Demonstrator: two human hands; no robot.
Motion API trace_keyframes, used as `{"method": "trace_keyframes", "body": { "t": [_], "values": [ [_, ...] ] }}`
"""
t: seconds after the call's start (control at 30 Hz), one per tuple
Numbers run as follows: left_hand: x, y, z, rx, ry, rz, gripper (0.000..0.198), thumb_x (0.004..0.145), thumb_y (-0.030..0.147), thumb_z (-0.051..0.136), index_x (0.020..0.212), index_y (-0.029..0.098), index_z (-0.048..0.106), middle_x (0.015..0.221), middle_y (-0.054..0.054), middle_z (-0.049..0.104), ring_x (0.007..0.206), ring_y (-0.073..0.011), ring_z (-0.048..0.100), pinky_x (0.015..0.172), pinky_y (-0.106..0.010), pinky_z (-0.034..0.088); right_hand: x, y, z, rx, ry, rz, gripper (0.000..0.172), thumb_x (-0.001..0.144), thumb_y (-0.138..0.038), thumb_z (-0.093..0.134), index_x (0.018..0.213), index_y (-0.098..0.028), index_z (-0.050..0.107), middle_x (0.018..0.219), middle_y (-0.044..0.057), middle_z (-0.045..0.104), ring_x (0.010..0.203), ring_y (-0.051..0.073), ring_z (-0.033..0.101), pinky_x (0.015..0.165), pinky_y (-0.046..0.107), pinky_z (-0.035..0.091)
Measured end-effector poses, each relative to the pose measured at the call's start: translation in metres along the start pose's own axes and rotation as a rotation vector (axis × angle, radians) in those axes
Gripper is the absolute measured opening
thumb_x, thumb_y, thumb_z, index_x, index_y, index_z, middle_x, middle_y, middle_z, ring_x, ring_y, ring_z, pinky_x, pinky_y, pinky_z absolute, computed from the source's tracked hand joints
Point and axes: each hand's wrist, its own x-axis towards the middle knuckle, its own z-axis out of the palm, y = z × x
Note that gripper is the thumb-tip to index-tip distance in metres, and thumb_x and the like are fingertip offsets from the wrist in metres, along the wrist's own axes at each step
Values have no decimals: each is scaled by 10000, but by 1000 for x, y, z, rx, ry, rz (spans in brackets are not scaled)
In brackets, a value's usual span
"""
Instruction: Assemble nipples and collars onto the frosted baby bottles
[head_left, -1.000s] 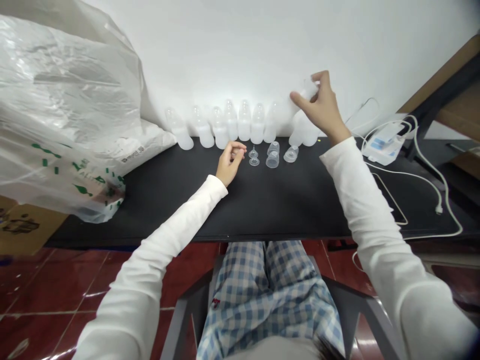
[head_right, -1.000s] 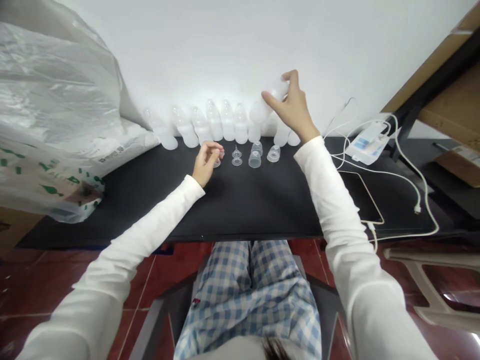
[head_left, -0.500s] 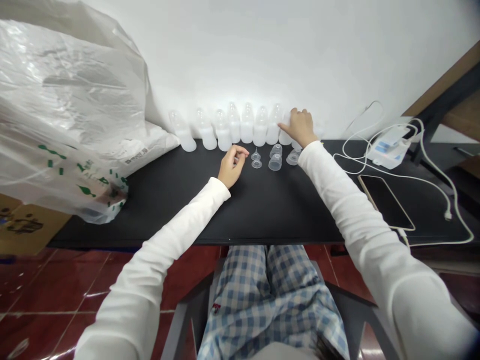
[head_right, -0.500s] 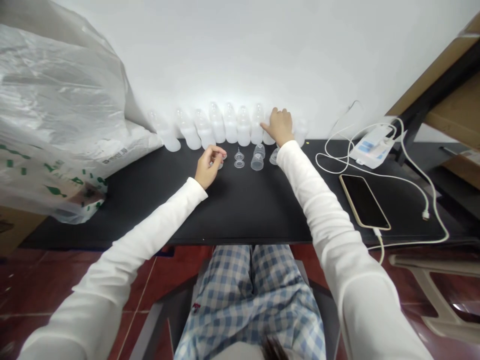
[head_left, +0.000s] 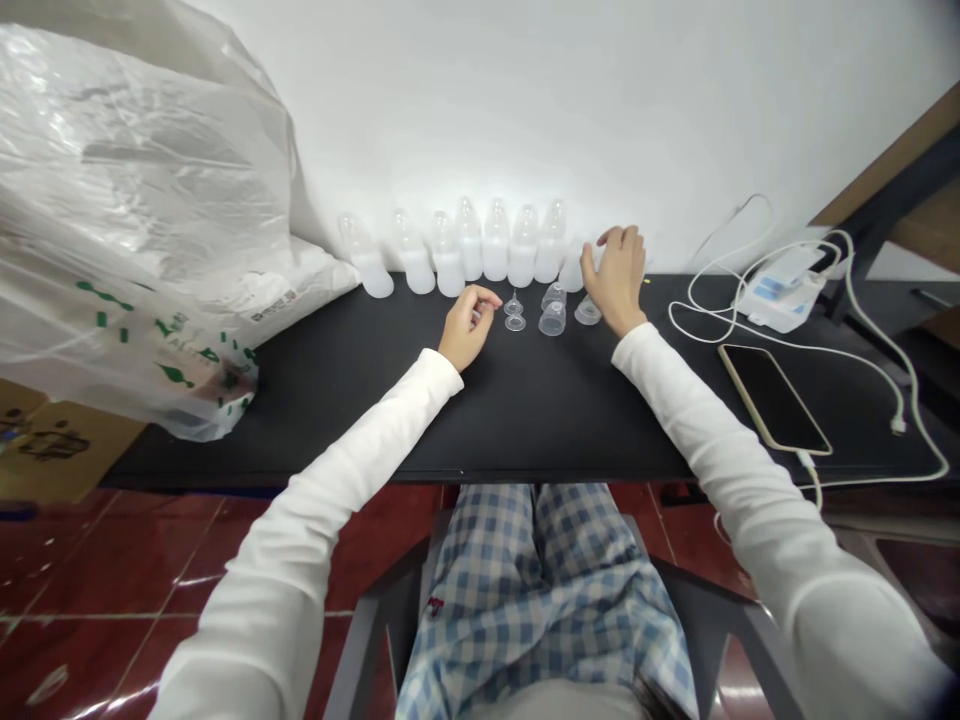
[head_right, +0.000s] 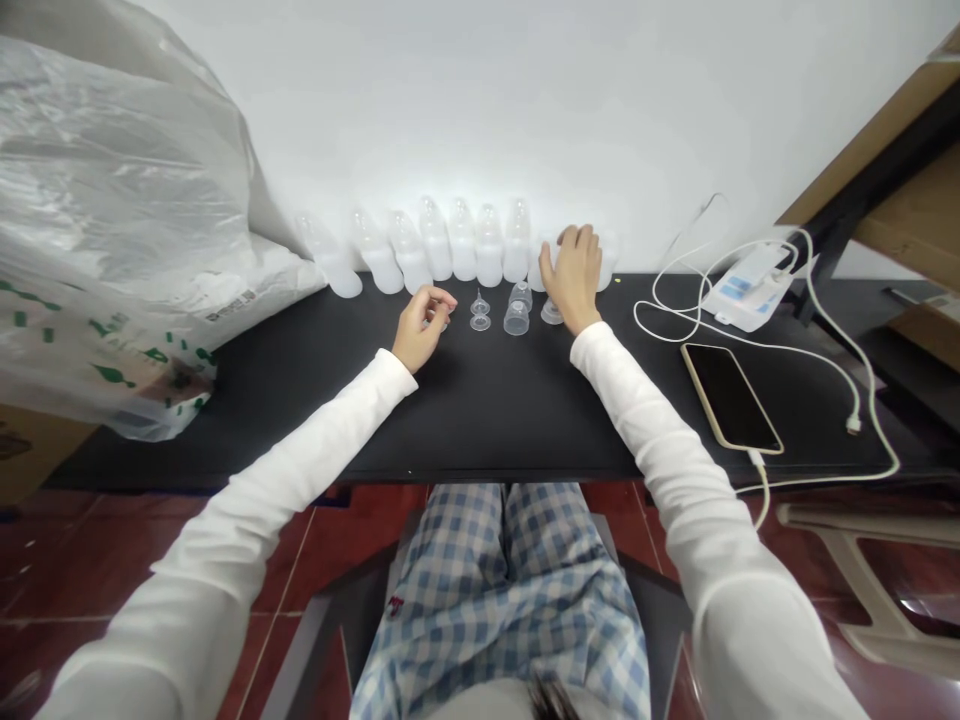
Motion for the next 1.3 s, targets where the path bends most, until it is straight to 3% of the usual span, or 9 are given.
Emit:
{"method": "trace_keyframes", "body": {
  "t": [0.23,0.33,0.4,0.47,0.6,0.83,0.97,1.1,1.3],
  "values": [
    [-4,-3,9,-8,-76,37,136,932,103,529,925,188,634,933,-24,636,709,-97,556,650,-237,433,-42,16,-10,-79,-308,97,554,957,-610,481,972,-90,671,912,254,681,897,379,648,803,552,512],
    [-6,-5,14,-95,-129,-43,113,924,124,573,966,178,662,871,-11,629,689,-88,565,645,-227,452,-39,6,-22,99,-186,214,509,958,-627,489,968,-149,665,800,160,671,817,323,645,767,486,518],
    [-6,-5,18,-237,-163,-153,94,923,216,642,998,172,678,823,-5,630,675,-87,581,631,-219,473,-42,-11,-30,333,-21,191,531,987,-669,403,948,-199,645,767,88,641,756,257,617,751,431,519],
    [-7,-2,21,-406,-207,-247,266,891,399,730,1022,170,699,836,-19,659,689,-93,607,632,-222,502,-50,-32,-34,546,70,120,559,984,-711,366,901,-221,621,745,43,606,702,210,578,726,390,517],
    [-9,7,25,-573,-271,-294,547,733,671,801,925,163,736,862,-45,699,734,-106,634,672,-238,531,-74,-68,-32,769,-10,90,534,949,-732,426,835,-228,559,753,21,603,669,175,560,673,343,496],
    [-10,11,25,-520,-231,-280,545,642,699,845,746,183,703,714,4,640,689,-111,577,675,-258,499,-83,-72,-23,823,-71,85,485,916,-729,440,790,-263,394,708,2,556,632,177,548,644,343,484],
    [-11,8,25,-500,-177,-217,501,727,656,809,709,188,631,701,10,572,707,-123,549,718,-284,485,-83,-70,-21,772,-130,16,419,918,-670,433,820,-265,395,732,-2,560,626,166,537,645,327,477],
    [-11,9,28,-545,-119,-240,295,837,386,736,684,196,571,693,12,507,698,-124,520,725,-290,465,-82,-65,-16,640,-128,-77,387,937,-627,406,833,-256,437,730,5,545,615,162,517,645,320,470],
    [-8,7,26,-560,-76,-362,306,878,307,677,639,194,523,650,21,454,600,-105,444,619,-270,414,-72,-50,-14,333,-162,-604,463,1012,-591,366,850,-227,603,711,53,522,715,218,528,706,368,492]
  ]
}}
